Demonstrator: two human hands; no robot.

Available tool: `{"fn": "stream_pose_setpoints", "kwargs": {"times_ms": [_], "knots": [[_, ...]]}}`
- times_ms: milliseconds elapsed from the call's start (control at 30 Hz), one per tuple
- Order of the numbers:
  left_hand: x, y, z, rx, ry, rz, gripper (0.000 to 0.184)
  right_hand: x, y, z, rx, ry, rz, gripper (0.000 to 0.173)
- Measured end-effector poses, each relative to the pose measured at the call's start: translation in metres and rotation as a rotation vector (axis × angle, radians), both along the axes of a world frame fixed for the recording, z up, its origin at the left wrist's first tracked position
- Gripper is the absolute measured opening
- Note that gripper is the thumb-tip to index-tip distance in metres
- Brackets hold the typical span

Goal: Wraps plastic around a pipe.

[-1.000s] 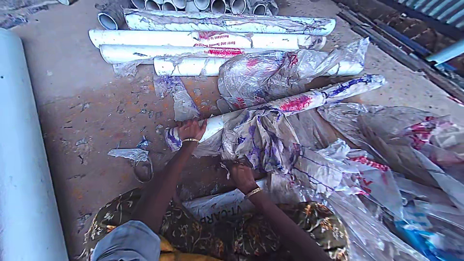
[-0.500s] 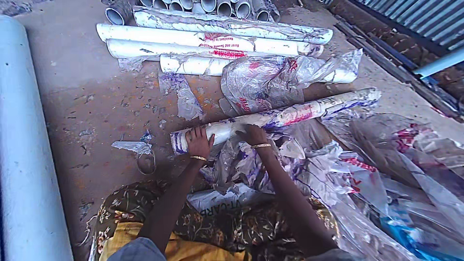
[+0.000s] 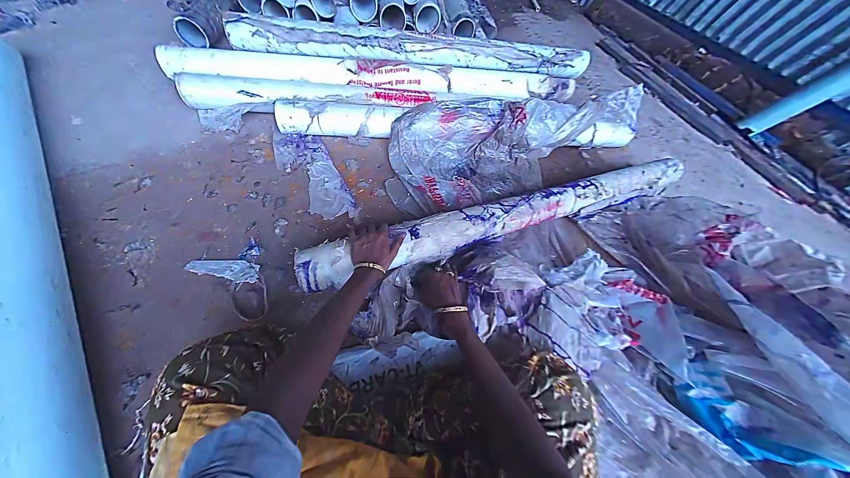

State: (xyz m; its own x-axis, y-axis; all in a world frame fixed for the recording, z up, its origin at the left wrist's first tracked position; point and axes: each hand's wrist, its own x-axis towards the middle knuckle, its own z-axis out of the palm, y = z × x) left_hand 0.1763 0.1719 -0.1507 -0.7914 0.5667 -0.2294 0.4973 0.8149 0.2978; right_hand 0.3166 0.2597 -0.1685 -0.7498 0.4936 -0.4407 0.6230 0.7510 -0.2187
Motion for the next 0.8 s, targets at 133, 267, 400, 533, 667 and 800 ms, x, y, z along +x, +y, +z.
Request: {"fn": "stream_pose_setpoints", "kwargs": {"times_ms": [133,267,400,533,667,800], "knots": [[-0.005,0.006,-0.006,-0.010,0.050,0.021,0.065,0.010,0.000,0.027,-0.068,0.412,-0.325,0.030],[-0.002,0.003,-0.015,0.057,0.144,0.008,0.062,-0.006,-0.002,0.027,-0.278,0.559,-0.435,0.024],[0.006,0.000,-0.018,0.074,0.179,0.006,0.063,-0.034,-0.015,0.026,-0.270,0.140,-0.369,0.044],[0.008,-0.001,-0.019,0.072,0.174,0.013,0.063,-0.033,-0.006,0.016,-0.266,0.130,-0.349,0.037],[0.009,-0.001,-0.022,0.086,0.194,0.013,0.063,-0.026,0.006,-0.007,-0.319,0.283,-0.292,0.030],[0.009,0.000,-0.020,0.093,0.199,0.011,0.061,-0.028,0.001,-0.007,-0.306,0.375,-0.390,0.031]]}}
